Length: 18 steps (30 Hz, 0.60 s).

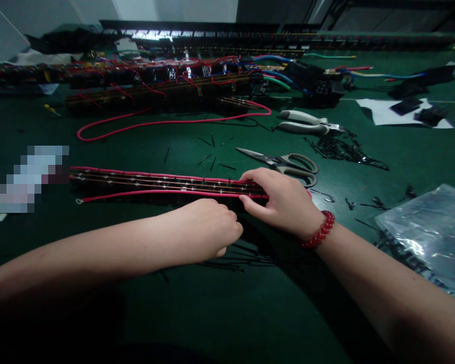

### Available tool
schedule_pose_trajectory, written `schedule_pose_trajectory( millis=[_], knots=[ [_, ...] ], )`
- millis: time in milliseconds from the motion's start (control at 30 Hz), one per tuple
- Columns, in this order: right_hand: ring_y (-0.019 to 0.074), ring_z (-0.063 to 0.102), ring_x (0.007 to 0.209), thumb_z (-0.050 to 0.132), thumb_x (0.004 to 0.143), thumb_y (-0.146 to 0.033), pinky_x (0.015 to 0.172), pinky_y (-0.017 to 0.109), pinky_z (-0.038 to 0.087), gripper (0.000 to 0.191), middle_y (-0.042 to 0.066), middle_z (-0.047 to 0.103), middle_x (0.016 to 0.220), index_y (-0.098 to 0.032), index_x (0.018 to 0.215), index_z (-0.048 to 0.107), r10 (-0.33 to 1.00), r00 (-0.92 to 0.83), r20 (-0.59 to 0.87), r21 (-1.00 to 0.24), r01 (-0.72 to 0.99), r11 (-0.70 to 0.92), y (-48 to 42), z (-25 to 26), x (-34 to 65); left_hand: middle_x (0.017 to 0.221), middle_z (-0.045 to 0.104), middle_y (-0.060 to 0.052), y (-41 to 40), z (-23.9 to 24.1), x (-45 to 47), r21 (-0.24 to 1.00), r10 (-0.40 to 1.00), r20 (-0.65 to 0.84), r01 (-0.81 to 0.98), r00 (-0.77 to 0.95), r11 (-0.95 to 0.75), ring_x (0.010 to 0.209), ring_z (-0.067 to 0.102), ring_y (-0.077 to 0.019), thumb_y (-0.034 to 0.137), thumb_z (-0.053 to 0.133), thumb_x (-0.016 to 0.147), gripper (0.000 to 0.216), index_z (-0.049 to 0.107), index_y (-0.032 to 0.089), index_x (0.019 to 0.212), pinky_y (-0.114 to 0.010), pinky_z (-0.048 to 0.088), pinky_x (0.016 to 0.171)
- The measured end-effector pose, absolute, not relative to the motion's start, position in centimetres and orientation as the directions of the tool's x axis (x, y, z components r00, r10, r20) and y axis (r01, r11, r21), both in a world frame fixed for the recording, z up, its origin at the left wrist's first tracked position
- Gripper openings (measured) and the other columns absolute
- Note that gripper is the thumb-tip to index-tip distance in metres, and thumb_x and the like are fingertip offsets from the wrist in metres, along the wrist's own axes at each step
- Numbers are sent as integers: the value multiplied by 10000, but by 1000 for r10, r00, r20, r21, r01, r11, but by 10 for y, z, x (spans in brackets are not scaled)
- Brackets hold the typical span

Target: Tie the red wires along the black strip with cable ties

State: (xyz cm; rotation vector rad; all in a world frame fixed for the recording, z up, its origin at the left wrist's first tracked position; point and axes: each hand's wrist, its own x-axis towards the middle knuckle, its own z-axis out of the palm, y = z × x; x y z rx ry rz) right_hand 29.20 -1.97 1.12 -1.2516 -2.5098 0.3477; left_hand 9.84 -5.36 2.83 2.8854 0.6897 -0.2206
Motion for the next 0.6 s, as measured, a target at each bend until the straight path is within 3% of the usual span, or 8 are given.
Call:
schedule_pose_trajectory(
  millis=[133,367,600],
  knots=[
    [236,652,881,559,837,-349,691,340,473,301,79,715,1037,-167,1063,639,805,-570,165,-350,729,589,-20,11,291,776,698,-76,-53,34,98,117,441,-202,469,874,-876,720,673,-231,165,577,818,92,660,145,853,-327,499,652],
    [244,652,906,563,835,-344,726,354,486,306,83,713,1047,-167,1074,636,806,-571,158,-349,731,586,-19,11,292,816,721,-59,-50,63,99,105,510,-376,582,774,-806,652,651,-184,154,568,845,109,668,161,887,-282,473,618],
    [253,651,910,565,844,-372,726,360,485,305,92,712,1047,-174,1066,634,805,-575,145,-348,732,585,-19,12,292,956,734,-57,-32,78,85,89,561,-363,627,744,-774,799,676,-174,175,542,882,210,679,188,1041,-272,495,766]
  ],
)
